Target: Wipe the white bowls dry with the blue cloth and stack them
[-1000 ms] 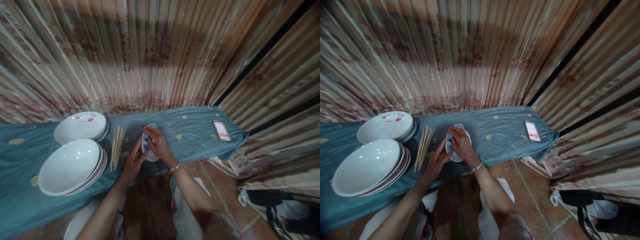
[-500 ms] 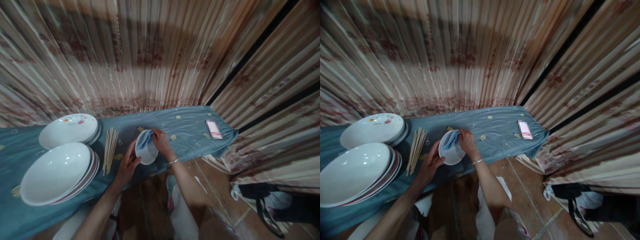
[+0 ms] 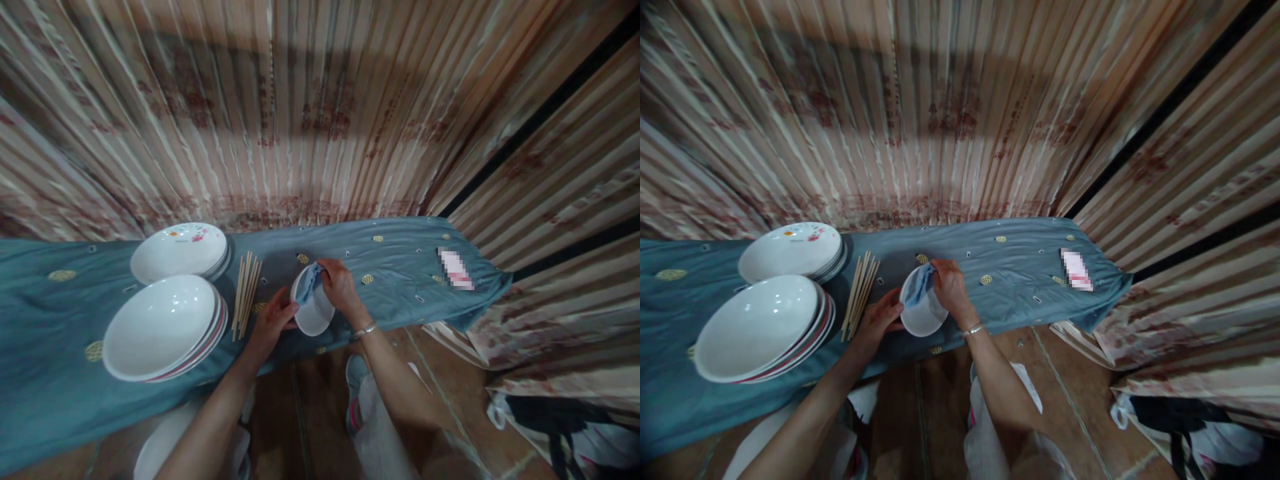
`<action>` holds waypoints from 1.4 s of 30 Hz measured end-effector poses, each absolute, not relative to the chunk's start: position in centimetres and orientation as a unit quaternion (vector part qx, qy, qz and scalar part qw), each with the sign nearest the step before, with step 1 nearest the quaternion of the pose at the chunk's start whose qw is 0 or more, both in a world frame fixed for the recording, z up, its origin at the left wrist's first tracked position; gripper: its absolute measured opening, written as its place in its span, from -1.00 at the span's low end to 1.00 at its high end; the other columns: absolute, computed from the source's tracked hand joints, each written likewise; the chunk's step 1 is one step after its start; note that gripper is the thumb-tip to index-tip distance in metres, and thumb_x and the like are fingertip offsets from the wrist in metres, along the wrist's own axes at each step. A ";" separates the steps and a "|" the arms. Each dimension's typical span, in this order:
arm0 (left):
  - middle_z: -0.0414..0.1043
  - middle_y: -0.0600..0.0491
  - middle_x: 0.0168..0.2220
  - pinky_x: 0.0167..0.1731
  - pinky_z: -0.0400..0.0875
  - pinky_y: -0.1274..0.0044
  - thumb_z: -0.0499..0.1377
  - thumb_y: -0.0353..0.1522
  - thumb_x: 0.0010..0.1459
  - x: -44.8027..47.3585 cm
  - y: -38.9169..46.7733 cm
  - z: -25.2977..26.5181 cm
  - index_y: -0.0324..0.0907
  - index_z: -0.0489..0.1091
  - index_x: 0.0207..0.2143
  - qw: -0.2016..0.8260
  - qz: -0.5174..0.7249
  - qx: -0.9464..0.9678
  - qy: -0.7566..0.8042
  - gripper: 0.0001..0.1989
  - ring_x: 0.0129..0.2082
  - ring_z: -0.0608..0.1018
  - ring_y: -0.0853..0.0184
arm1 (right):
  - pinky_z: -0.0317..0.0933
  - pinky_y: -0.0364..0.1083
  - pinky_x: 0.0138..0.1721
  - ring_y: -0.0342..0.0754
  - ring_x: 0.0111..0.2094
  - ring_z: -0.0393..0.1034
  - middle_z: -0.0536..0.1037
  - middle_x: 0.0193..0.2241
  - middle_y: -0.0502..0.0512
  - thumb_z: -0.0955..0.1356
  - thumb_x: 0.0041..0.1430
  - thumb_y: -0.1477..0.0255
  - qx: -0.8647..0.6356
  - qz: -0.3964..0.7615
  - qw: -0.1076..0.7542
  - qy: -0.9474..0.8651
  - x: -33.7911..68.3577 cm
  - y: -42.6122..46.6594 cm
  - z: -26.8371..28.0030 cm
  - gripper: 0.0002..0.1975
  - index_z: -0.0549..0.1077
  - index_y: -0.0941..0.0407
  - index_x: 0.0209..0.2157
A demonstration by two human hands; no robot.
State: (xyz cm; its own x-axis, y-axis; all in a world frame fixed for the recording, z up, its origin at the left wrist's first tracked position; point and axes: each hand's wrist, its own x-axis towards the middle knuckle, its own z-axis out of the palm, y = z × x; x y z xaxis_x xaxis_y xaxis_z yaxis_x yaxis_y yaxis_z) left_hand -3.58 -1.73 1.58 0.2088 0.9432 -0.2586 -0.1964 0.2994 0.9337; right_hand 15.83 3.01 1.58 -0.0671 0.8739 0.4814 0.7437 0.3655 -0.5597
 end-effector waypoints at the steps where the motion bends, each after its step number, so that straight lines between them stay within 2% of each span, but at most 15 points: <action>1: 0.57 -0.11 -0.13 -0.34 0.57 0.37 0.39 -0.07 -0.17 -3.6 -1.7 1.6 -0.22 0.43 0.01 0.666 0.422 0.416 0.453 -0.30 -0.14 0.60 0.03 | 0.24 0.07 0.06 0.08 -0.09 0.41 0.58 -0.15 0.21 0.20 0.17 0.60 -0.549 0.085 0.397 -0.730 15.6 2.9 1.8 -0.63 0.49 0.13 -0.07; 5: 0.59 -0.11 -0.14 -0.28 0.58 0.32 0.41 -0.06 -0.20 -3.4 -2.0 1.8 -0.24 0.49 -0.06 0.670 0.419 0.418 0.447 -0.33 -0.12 0.60 0.01 | 0.21 0.07 0.12 0.05 -0.01 0.38 0.55 -0.08 0.20 0.19 0.18 0.60 -0.523 0.101 0.424 -0.732 14.5 2.4 2.5 -0.63 0.45 0.13 -0.03; 9: 0.58 -0.12 -0.09 -0.21 0.57 0.28 0.42 -0.09 -0.20 -3.1 -2.1 1.4 -0.24 0.48 -0.05 0.675 0.442 0.389 0.444 -0.33 -0.10 0.60 0.01 | 0.26 0.09 0.12 0.08 0.08 0.34 0.41 0.09 0.34 0.22 0.17 0.56 -0.515 0.149 0.481 -0.694 12.4 1.8 2.5 -0.57 0.34 0.22 0.09; 11: 0.56 -0.13 -0.05 -0.19 0.57 0.29 0.42 -0.09 -0.20 -3.0 -2.0 1.3 -0.24 0.47 -0.05 0.678 0.455 0.379 0.435 -0.33 -0.07 0.59 0.01 | 0.30 0.05 0.08 0.07 0.08 0.35 0.38 0.10 0.35 0.24 0.16 0.55 -0.506 0.191 0.497 -0.679 11.2 1.2 2.3 -0.58 0.34 0.22 0.07; 13: 0.55 -0.13 -0.03 -0.18 0.57 0.30 0.41 -0.09 -0.17 -3.0 -1.9 1.2 -0.23 0.47 -0.04 0.672 0.469 0.379 0.431 -0.35 -0.04 0.57 0.01 | 0.33 -0.01 0.05 0.01 0.05 0.38 0.43 0.06 0.28 0.26 0.14 0.54 -0.486 0.245 0.501 -0.673 10.4 0.7 1.9 -0.63 0.39 0.17 0.01; 17: 0.55 -0.15 -0.05 -0.19 0.58 0.33 0.38 -0.09 -0.12 -3.4 -1.8 1.5 -0.26 0.46 -0.02 0.655 0.488 0.376 0.437 -0.35 -0.05 0.58 0.02 | 0.33 -0.07 0.02 -0.06 -0.03 0.45 0.55 -0.08 0.11 0.28 0.10 0.57 -0.434 0.350 0.446 -0.700 10.8 0.0 1.1 -0.69 0.50 0.10 -0.12; 20: 0.57 -0.12 -0.13 -0.22 0.59 0.34 0.38 -0.11 -0.11 -3.7 -1.9 1.7 -0.25 0.35 0.13 0.649 0.494 0.363 0.450 -0.24 -0.11 0.60 0.06 | 0.33 -0.05 0.00 -0.06 -0.09 0.49 0.60 -0.17 0.07 0.31 0.11 0.58 -0.404 0.386 0.378 -0.738 12.5 -0.1 0.8 -0.74 0.56 0.11 -0.20; 23: 0.58 -0.03 -0.23 -0.24 0.59 0.33 0.37 -0.14 -0.07 -3.8 -1.9 1.8 -0.16 0.18 0.27 0.643 0.492 0.367 0.458 -0.13 -0.16 0.62 0.11 | 0.31 0.01 0.03 -0.03 -0.10 0.48 0.60 -0.19 0.07 0.32 0.10 0.63 -0.421 0.308 0.313 -0.794 14.1 -0.2 1.0 -0.74 0.59 0.10 -0.25; 26: 0.57 -0.01 -0.23 -0.22 0.59 0.32 0.35 -0.15 -0.05 -3.7 -1.9 1.9 -0.13 0.19 0.27 0.645 0.475 0.392 0.453 -0.16 -0.16 0.61 0.11 | 0.25 0.12 0.10 0.05 -0.05 0.43 0.57 -0.16 0.18 0.31 0.11 0.67 -0.469 0.181 0.266 -0.823 14.9 -0.5 1.2 -0.73 0.59 0.13 -0.25; 28: 0.57 -0.01 -0.21 -0.22 0.59 0.31 0.36 -0.16 -0.06 -3.7 -1.9 1.9 -0.12 0.21 0.26 0.645 0.465 0.401 0.455 -0.16 -0.14 0.61 0.09 | 0.22 0.17 0.13 0.10 0.03 0.37 0.52 -0.09 0.29 0.27 0.14 0.68 -0.496 0.123 0.256 -0.821 14.9 -0.6 1.2 -0.69 0.56 0.17 -0.17; 31: 0.57 -0.01 -0.20 -0.20 0.58 0.27 0.37 -0.17 -0.08 -3.6 -1.9 2.0 -0.12 0.20 0.26 0.647 0.463 0.401 0.454 -0.15 -0.13 0.60 0.07 | 0.16 0.20 0.19 0.15 0.14 0.25 0.41 0.04 0.40 0.22 0.19 0.66 -0.513 0.090 0.284 -0.805 14.4 -0.2 0.9 -0.62 0.46 0.25 0.02; 33: 0.57 0.00 -0.20 -0.19 0.58 0.26 0.37 -0.18 -0.07 -3.5 -1.9 2.0 -0.11 0.21 0.26 0.649 0.465 0.398 0.451 -0.16 -0.13 0.60 0.08 | 0.10 0.20 0.24 0.14 0.20 0.19 0.34 0.12 0.40 0.21 0.22 0.62 -0.510 0.099 0.327 -0.790 13.9 0.3 0.6 -0.58 0.39 0.24 0.10; 37: 0.58 0.01 -0.20 -0.19 0.58 0.25 0.35 -0.17 -0.05 -3.6 -2.0 1.9 -0.09 0.23 0.25 0.650 0.471 0.396 0.446 -0.20 -0.14 0.60 0.09 | 0.03 0.13 0.29 0.05 0.27 0.12 0.24 0.22 0.26 0.21 0.28 0.52 -0.485 0.180 0.411 -0.751 12.7 1.1 0.2 -0.56 0.32 0.10 0.18; 42: 0.58 -0.02 -0.17 -0.18 0.58 0.26 0.35 -0.18 -0.06 -3.6 -2.0 1.8 -0.12 0.19 0.28 0.663 0.474 0.382 0.435 -0.15 -0.14 0.60 0.09 | 0.03 0.04 0.29 -0.02 0.26 0.16 0.31 0.20 0.15 0.26 0.28 0.43 -0.455 0.293 0.460 -0.704 11.9 1.3 0.9 -0.59 0.37 0.01 0.15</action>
